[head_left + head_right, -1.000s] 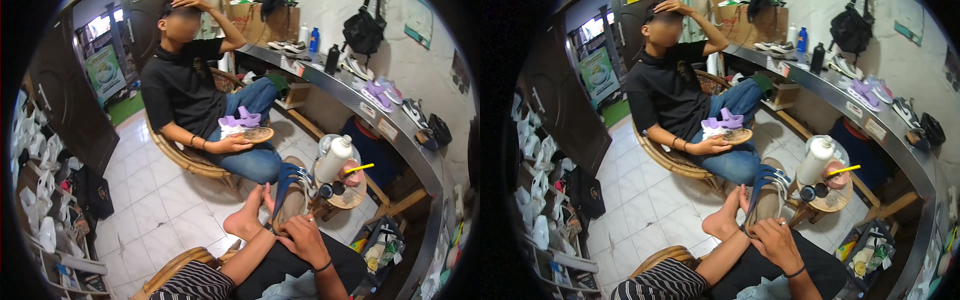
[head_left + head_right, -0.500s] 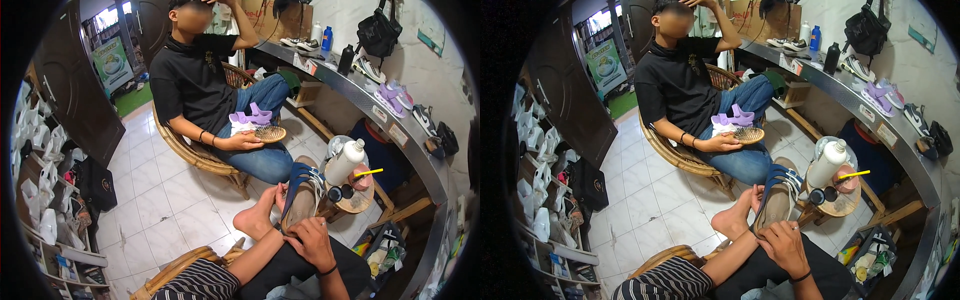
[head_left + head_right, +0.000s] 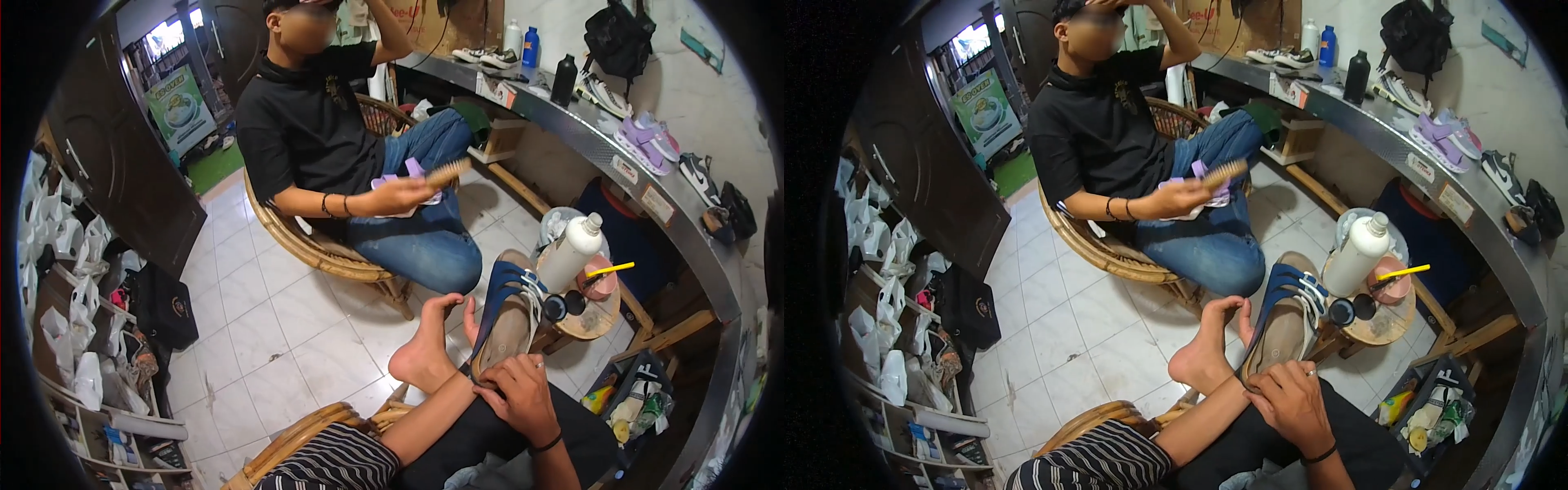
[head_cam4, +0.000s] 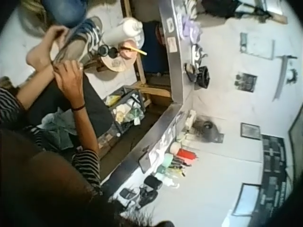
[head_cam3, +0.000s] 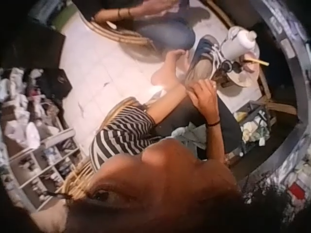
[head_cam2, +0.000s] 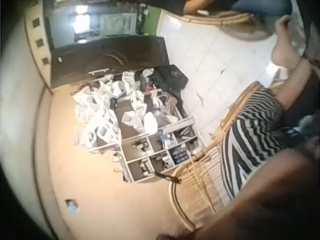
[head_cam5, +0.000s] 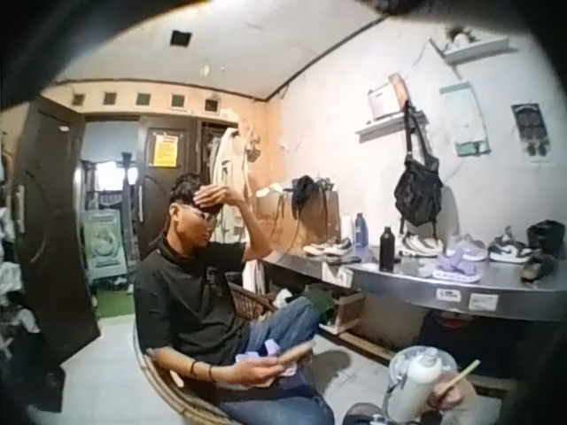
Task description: Replacing or repairing a buckle on a sandal.
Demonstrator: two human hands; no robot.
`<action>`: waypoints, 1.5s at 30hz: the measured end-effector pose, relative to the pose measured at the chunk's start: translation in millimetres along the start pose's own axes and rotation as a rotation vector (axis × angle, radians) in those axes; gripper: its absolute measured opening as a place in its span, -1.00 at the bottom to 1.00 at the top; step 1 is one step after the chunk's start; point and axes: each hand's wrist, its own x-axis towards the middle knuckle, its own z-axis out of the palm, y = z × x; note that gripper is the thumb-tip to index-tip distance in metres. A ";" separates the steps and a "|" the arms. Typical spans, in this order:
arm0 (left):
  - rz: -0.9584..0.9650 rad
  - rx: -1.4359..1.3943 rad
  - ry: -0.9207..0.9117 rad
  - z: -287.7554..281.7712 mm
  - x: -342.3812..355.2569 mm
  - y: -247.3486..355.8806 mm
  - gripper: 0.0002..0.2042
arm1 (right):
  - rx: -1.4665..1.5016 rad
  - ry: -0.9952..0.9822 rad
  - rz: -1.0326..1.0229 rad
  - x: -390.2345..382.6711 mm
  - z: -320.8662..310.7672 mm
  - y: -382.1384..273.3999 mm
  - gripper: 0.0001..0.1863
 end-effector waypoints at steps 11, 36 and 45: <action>-0.033 -0.076 0.003 -2.8 -0.3 -2.3 -0.20 | -0.061 0.042 -0.038 -3.9 4.6 -3.7 -0.67; -0.042 0.085 0.000 12.7 -6.8 6.7 -0.20 | 0.048 0.158 0.048 8.3 -8.8 -4.7 -0.55; -0.111 -0.137 -0.096 18.6 -7.4 2.8 -0.17 | -0.094 0.015 0.006 11.1 -11.5 -3.2 -0.74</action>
